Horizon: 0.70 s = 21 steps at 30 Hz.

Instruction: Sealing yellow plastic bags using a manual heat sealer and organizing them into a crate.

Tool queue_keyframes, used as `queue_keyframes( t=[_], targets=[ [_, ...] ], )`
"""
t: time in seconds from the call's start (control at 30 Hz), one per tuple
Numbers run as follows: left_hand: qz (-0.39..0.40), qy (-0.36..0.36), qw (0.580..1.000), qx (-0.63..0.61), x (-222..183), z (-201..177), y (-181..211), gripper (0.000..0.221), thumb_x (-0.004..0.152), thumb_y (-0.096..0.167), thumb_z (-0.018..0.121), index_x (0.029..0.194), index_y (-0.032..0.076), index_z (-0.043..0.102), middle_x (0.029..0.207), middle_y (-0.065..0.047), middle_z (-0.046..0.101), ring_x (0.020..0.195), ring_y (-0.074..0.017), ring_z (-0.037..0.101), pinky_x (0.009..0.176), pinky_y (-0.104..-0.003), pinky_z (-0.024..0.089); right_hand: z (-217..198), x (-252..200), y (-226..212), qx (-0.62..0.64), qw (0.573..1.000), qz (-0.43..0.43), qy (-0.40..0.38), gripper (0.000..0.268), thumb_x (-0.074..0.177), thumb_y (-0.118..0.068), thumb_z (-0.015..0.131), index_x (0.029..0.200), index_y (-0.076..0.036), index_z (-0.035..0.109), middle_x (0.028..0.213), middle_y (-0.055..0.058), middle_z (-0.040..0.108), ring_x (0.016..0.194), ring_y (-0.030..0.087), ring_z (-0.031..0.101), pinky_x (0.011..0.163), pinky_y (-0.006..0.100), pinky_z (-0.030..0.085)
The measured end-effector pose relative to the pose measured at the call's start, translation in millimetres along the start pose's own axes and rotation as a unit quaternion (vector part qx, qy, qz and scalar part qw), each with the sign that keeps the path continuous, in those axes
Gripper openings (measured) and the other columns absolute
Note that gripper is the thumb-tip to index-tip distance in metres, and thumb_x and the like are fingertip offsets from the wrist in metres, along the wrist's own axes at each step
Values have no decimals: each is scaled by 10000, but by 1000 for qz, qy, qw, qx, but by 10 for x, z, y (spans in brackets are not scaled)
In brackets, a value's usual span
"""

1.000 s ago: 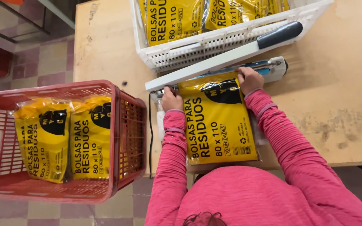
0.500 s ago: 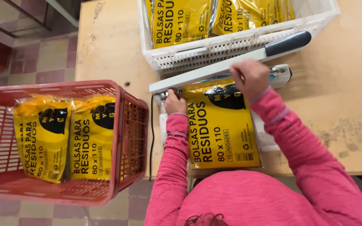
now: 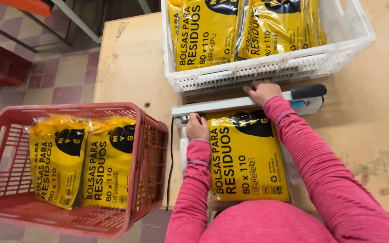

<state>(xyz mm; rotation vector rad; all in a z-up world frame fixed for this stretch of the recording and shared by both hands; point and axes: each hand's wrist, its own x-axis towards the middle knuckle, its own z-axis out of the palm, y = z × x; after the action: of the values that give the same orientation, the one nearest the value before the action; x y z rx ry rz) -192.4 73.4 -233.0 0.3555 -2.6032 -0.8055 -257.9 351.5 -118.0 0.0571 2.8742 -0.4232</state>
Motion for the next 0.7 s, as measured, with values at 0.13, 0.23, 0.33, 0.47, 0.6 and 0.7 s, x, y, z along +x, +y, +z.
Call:
queue_keyframes(
  t=[0.13,0.23,0.33,0.47,0.6,0.7],
  targets=[
    [-21,-4,1000,3,-31,-11,-4,208,827,298,693,882,249,499,746,-21,656,774,-297,714,730,-433,570,-42,-67,-66,-29,999,-16,21,665,1030,-620,367,1122,-75,737,1114,202,765,1130,418,673,960,540,513],
    [-40,-14,999,-14,-52,36,-30,202,860,344,695,977,253,557,786,-59,703,799,-334,730,744,-467,573,170,117,47,-78,997,12,-5,734,980,-770,277,1174,-220,722,1186,81,752,1184,316,653,965,478,520],
    [-71,-62,996,-12,-144,-15,49,335,877,447,679,1144,282,565,843,-87,751,839,-362,747,768,-497,576,121,84,-10,-80,996,29,-27,723,972,-752,283,1214,-221,710,1223,73,743,1201,307,646,983,477,513],
    [-85,-96,992,-21,-291,-188,255,565,795,470,763,1273,261,546,913,-120,765,901,-389,740,805,-513,576,18,35,-59,-89,995,24,-29,767,974,-774,227,1252,-224,684,1257,61,723,1231,299,631,1009,461,502],
    [-56,-90,994,-41,-356,-150,234,645,761,482,777,1313,239,550,1041,-109,760,976,-354,731,856,-472,569,33,50,-35,-78,996,21,-40,814,958,-798,192,1276,-222,670,1274,56,709,1237,296,621,1029,457,478],
    [-28,-83,995,-44,-360,-107,165,604,775,482,769,1290,237,570,1032,-96,755,967,-342,730,850,-467,571,73,65,-24,-78,996,24,-43,812,959,-801,189,1292,-227,658,1291,53,700,1248,294,613,1037,459,472]
  ],
)
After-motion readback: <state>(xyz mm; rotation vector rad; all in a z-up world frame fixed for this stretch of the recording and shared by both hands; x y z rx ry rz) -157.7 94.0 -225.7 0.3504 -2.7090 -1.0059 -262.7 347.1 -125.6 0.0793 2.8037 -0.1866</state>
